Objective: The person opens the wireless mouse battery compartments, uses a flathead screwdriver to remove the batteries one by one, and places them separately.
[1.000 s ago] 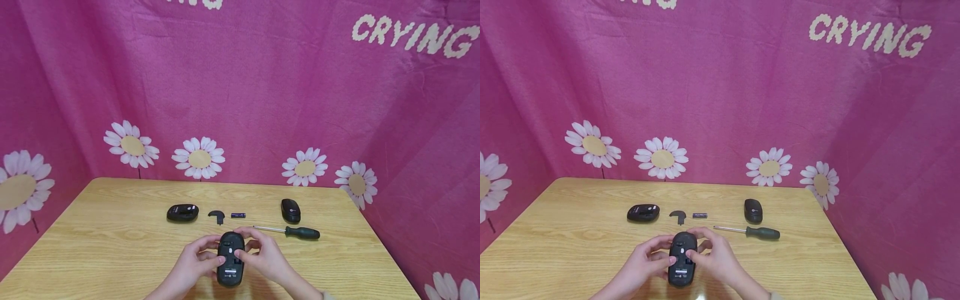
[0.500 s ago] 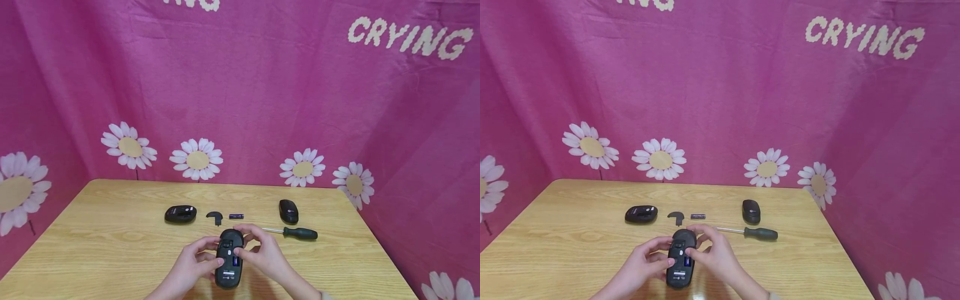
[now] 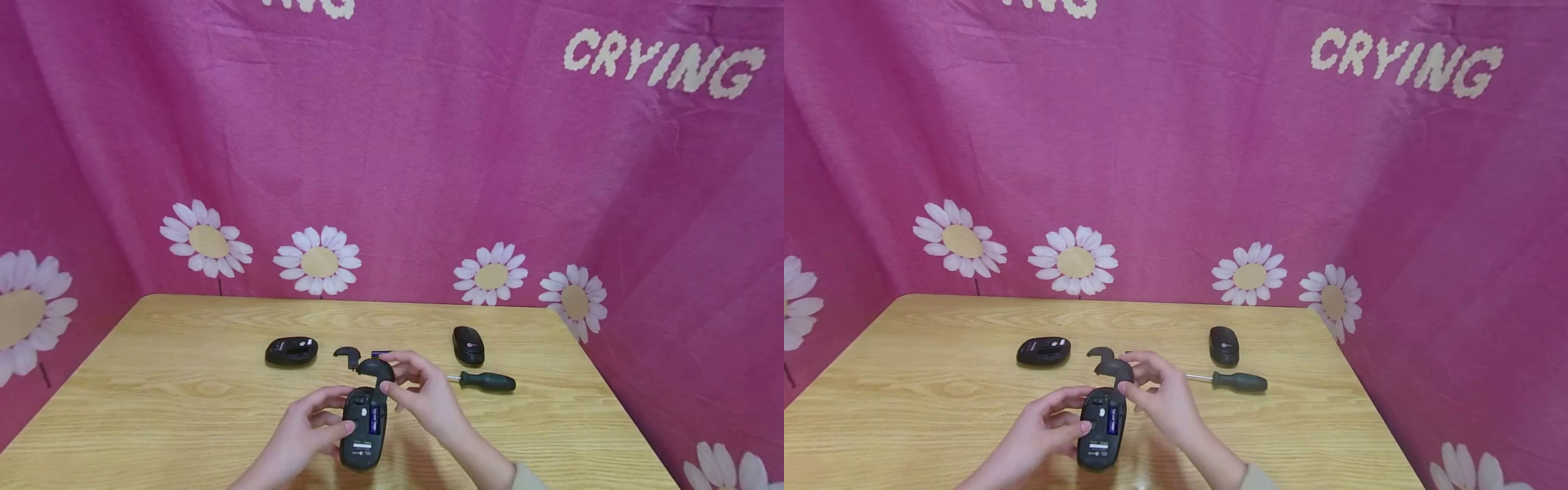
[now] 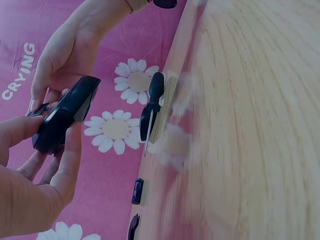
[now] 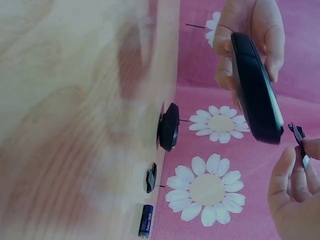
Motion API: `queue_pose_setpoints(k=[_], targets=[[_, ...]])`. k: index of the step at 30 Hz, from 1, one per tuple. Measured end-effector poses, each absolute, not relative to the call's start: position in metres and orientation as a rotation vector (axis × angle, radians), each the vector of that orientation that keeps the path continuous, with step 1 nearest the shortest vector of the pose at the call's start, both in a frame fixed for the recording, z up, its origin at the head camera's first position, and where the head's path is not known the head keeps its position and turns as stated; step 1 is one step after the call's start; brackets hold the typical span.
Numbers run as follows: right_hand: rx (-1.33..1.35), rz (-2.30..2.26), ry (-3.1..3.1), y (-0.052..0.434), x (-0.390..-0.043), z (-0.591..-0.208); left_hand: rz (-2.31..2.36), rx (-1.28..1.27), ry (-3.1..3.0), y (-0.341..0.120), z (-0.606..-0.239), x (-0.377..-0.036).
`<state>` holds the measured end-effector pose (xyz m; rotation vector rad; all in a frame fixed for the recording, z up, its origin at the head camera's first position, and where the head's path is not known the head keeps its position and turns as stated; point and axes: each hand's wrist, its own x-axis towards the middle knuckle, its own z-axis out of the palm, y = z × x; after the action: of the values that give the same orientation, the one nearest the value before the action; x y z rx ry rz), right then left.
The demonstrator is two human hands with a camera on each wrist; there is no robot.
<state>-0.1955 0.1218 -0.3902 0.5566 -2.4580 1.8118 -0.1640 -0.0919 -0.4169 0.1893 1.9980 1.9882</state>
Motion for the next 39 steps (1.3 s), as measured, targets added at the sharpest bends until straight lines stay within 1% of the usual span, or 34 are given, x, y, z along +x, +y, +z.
queue_pose_setpoints(k=[4,9,25,33,39], targets=[[0.507,1.875,-2.425,0.12,-0.2,-0.386,1.992,0.163,2.033,-0.097,-0.417,-0.164],[0.469,1.926,-2.417,0.113,-0.208,-0.384,2.002,0.069,2.088,-0.106,-0.416,-0.166],[0.476,1.977,-2.504,0.095,-0.235,-0.4,2.061,-0.112,2.237,-0.151,-0.416,-0.174],[0.533,2.052,-2.597,0.091,-0.248,-0.418,1.994,-0.095,2.295,-0.172,-0.42,-0.178],[0.503,2.051,-2.679,0.088,-0.252,-0.43,2.033,-0.072,2.253,-0.182,-0.427,-0.181]])
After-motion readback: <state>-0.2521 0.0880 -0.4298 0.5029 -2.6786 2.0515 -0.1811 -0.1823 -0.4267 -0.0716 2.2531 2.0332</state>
